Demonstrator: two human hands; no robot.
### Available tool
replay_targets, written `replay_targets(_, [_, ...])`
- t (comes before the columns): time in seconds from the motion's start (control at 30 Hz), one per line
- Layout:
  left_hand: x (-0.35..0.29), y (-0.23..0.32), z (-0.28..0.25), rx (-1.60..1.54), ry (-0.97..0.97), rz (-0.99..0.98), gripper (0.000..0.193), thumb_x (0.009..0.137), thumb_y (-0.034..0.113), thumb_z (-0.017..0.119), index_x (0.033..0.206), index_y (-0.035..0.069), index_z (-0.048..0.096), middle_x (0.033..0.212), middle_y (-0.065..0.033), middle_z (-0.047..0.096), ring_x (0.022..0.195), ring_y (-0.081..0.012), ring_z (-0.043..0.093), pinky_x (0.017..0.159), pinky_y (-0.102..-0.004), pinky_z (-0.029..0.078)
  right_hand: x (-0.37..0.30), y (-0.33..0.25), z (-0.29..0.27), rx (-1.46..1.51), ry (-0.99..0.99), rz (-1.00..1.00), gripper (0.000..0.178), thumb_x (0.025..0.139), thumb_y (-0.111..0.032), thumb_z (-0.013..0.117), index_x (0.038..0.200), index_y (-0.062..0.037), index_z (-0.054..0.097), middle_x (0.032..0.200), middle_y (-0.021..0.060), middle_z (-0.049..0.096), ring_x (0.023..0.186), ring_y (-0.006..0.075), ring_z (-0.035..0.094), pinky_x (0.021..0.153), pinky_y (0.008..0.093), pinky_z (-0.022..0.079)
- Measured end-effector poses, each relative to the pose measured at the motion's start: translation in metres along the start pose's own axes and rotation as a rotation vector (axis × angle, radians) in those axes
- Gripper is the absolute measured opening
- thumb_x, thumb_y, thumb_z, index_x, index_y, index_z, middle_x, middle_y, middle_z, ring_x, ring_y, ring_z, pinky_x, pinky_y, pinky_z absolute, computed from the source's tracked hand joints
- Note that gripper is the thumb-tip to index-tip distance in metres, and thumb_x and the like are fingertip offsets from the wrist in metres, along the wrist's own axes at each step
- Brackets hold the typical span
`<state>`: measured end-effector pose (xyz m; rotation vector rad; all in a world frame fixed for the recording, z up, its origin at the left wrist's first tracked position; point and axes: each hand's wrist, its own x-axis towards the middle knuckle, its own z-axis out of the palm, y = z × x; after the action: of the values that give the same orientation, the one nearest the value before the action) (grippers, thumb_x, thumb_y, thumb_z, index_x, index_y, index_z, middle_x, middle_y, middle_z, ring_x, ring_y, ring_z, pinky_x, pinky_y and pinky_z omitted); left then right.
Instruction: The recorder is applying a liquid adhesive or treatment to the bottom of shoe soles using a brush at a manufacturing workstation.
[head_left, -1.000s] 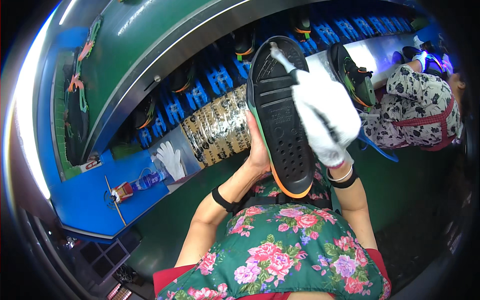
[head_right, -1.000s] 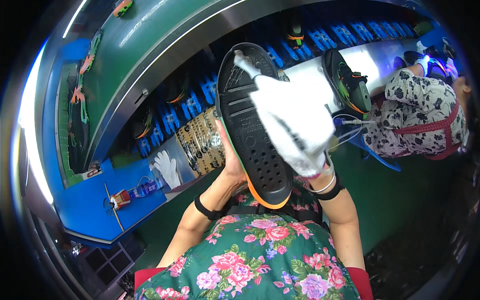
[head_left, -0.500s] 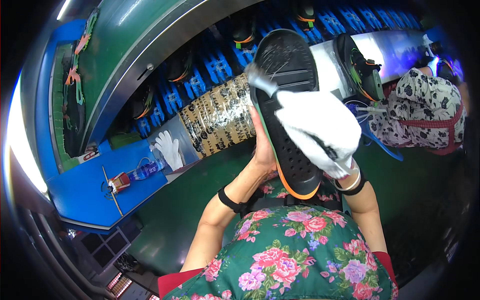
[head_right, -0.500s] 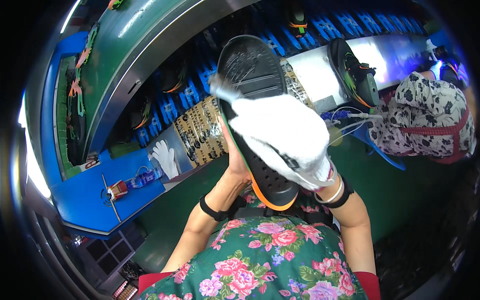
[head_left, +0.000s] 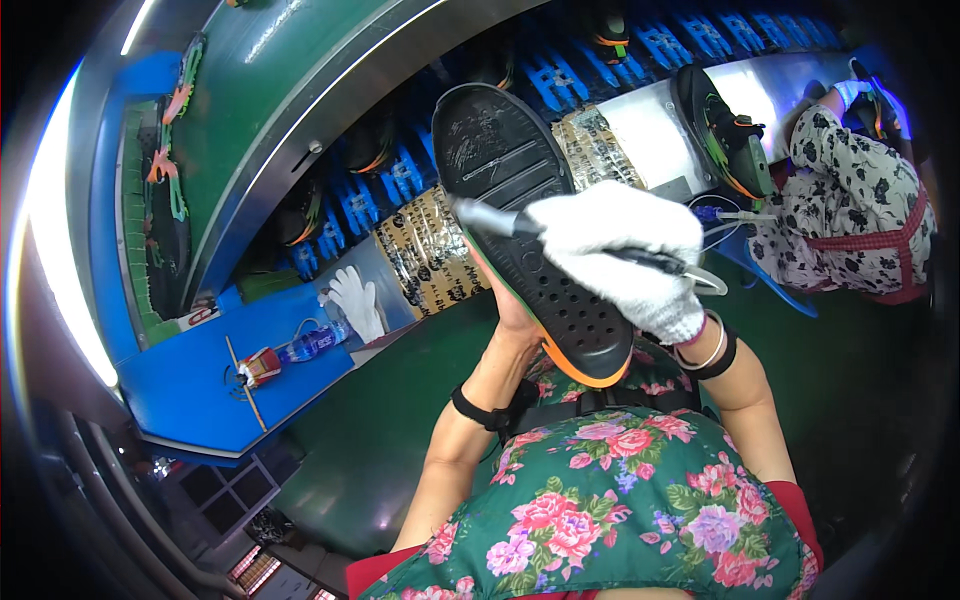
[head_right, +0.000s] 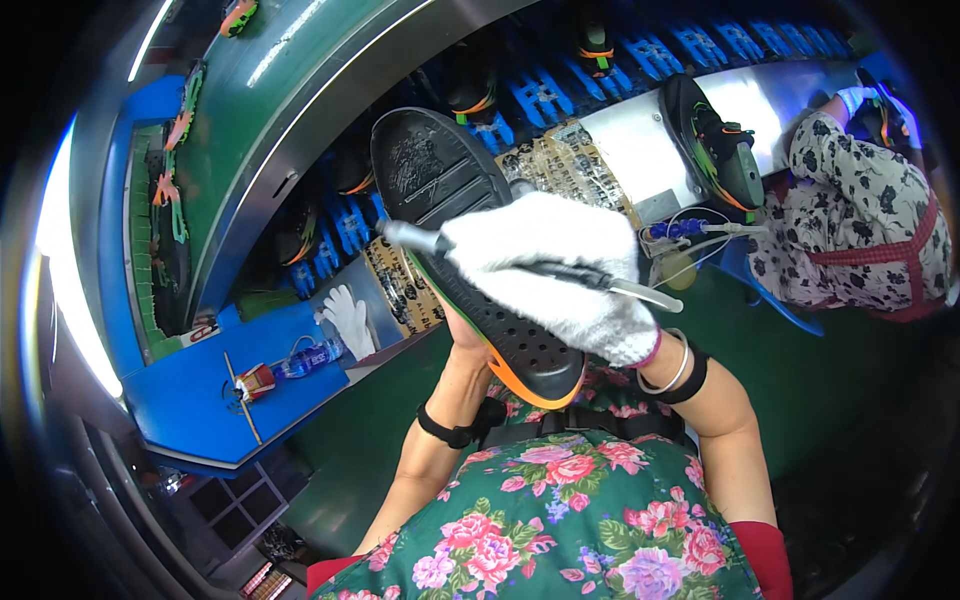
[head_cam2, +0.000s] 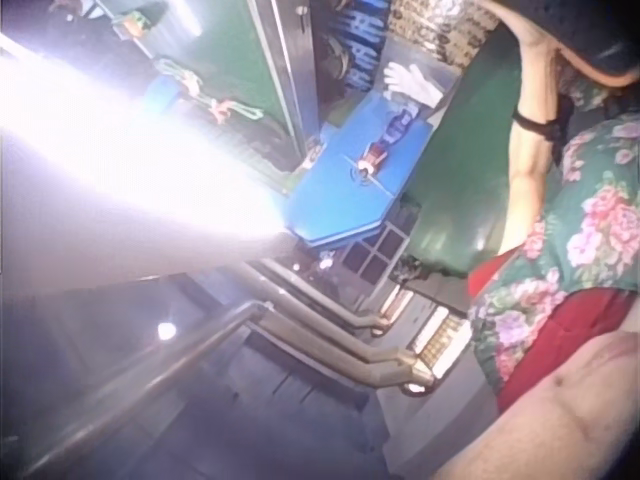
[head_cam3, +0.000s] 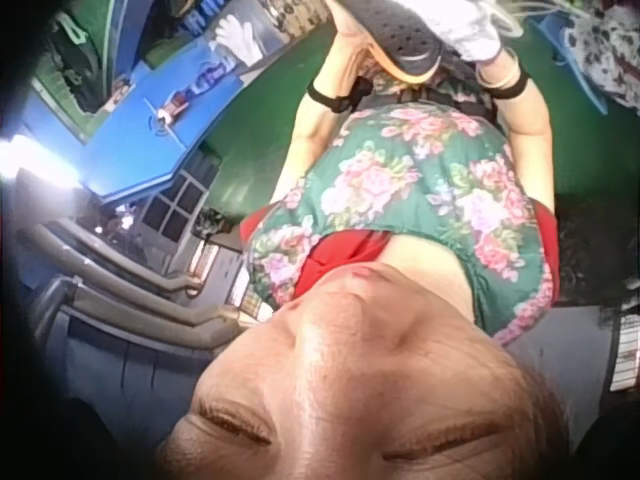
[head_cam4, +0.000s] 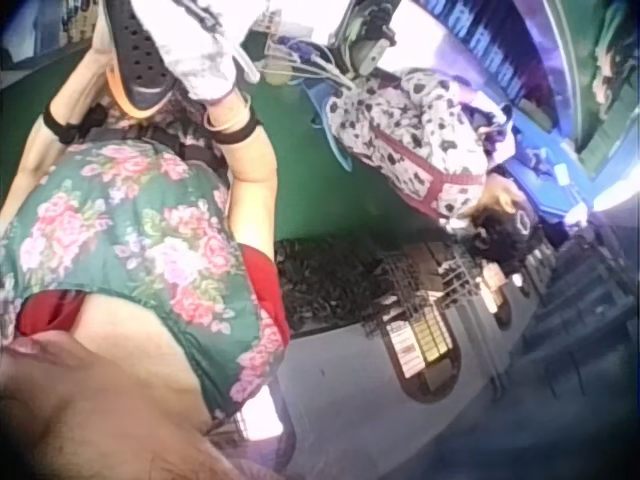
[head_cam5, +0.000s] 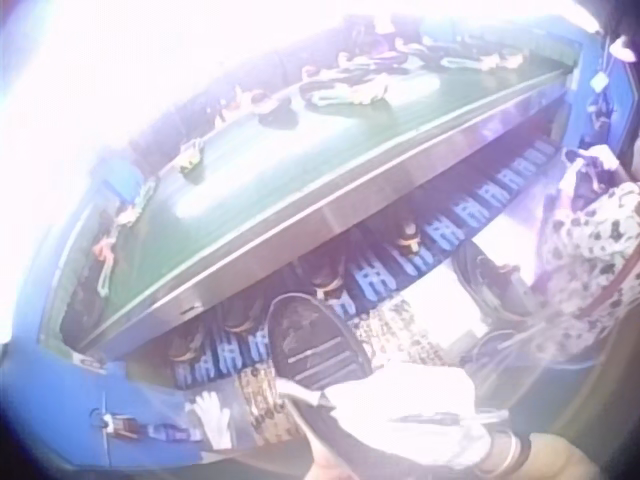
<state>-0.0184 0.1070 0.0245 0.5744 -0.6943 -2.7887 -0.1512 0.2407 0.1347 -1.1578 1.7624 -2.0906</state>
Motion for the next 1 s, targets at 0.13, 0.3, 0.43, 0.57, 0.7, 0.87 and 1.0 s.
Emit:
replay_targets(0.13, [0.005, -0.002, -0.006, 0.001, -0.076, -0.025, 0.100, 0.104, 0.089, 0.020, 0.166, 0.015, 0.044, 0.159, -0.0064, 0.057, 0.143, -0.0259, 0.057, 0.123, -0.0450, 0.046, 0.003, 0.003, -0.004, -0.332, -0.058, -0.220, 0.032, 0.090, -0.002, 0.078, 0.121, -0.0058, 0.083, 0.123, 0.0144, 0.082, 0.109, 0.0300, 0.078, 0.095, 0.0407, 0.062])
replay_targets(0.3, [0.016, 0.000, -0.010, 0.005, -0.128, -0.011, 0.091, 0.107, 0.080, 0.029, 0.160, 0.009, 0.050, 0.150, -0.0112, 0.064, 0.134, -0.0292, 0.065, 0.117, -0.0475, 0.052, -0.001, 0.012, -0.017, -0.125, -0.093, -0.133, 0.028, 0.090, -0.011, 0.083, 0.117, -0.0079, 0.084, 0.116, 0.0128, 0.082, 0.099, 0.0308, 0.078, 0.085, 0.0394, 0.062])
replay_targets(0.43, [0.029, 0.002, -0.007, -0.082, -0.073, 0.002, 0.080, 0.112, 0.072, 0.036, 0.157, 0.008, 0.053, 0.148, -0.0115, 0.067, 0.132, -0.0319, 0.068, 0.116, -0.0491, 0.054, 0.002, 0.006, -0.029, -0.287, -0.063, -0.163, 0.033, 0.090, -0.007, 0.080, 0.123, -0.0058, 0.082, 0.127, 0.0147, 0.080, 0.111, 0.0334, 0.077, 0.095, 0.0426, 0.061])
replay_targets(0.57, [0.027, 0.005, 0.000, -0.137, -0.333, -0.146, 0.109, 0.098, 0.096, 0.026, 0.158, 0.010, 0.054, 0.146, -0.0110, 0.067, 0.131, -0.0279, 0.067, 0.114, -0.0468, 0.055, 0.002, -0.009, -0.028, -0.289, -0.178, -0.202, 0.037, 0.087, -0.004, 0.082, 0.124, -0.0071, 0.082, 0.126, 0.0130, 0.081, 0.111, 0.0330, 0.078, 0.096, 0.0419, 0.060])
replay_targets(0.7, [0.023, 0.007, 0.005, 0.053, -0.084, -0.116, 0.105, 0.100, 0.093, 0.027, 0.160, 0.011, 0.053, 0.147, -0.0082, 0.066, 0.132, -0.0259, 0.065, 0.117, -0.0451, 0.051, -0.006, -0.001, -0.026, -0.240, 0.001, -0.092, 0.013, 0.084, 0.004, 0.085, 0.096, 0.0001, 0.082, 0.102, 0.0169, 0.083, 0.091, 0.0297, 0.079, 0.083, 0.0402, 0.062])
replay_targets(0.87, [0.024, 0.003, 0.016, 0.008, 0.015, -0.066, 0.099, 0.105, 0.087, 0.029, 0.166, 0.012, 0.049, 0.152, -0.0052, 0.064, 0.132, -0.0198, 0.064, 0.115, -0.0389, 0.052, -0.029, 0.012, -0.002, -0.501, -0.115, -0.250, 0.024, 0.085, 0.006, 0.082, 0.107, -0.0036, 0.084, 0.112, 0.0206, 0.082, 0.105, 0.0375, 0.079, 0.097, 0.0462, 0.060])
replay_targets(1.0, [0.016, 0.015, 0.021, -0.062, -0.003, 0.167, 0.095, 0.106, 0.086, 0.031, 0.162, 0.013, 0.053, 0.143, -0.0006, 0.069, 0.124, -0.0152, 0.067, 0.106, -0.0325, 0.057, -0.017, 0.010, 0.019, -0.075, -0.071, -0.097, 0.014, 0.089, 0.004, 0.081, 0.102, -0.0028, 0.084, 0.102, 0.0144, 0.082, 0.095, 0.0269, 0.078, 0.089, 0.0397, 0.060])
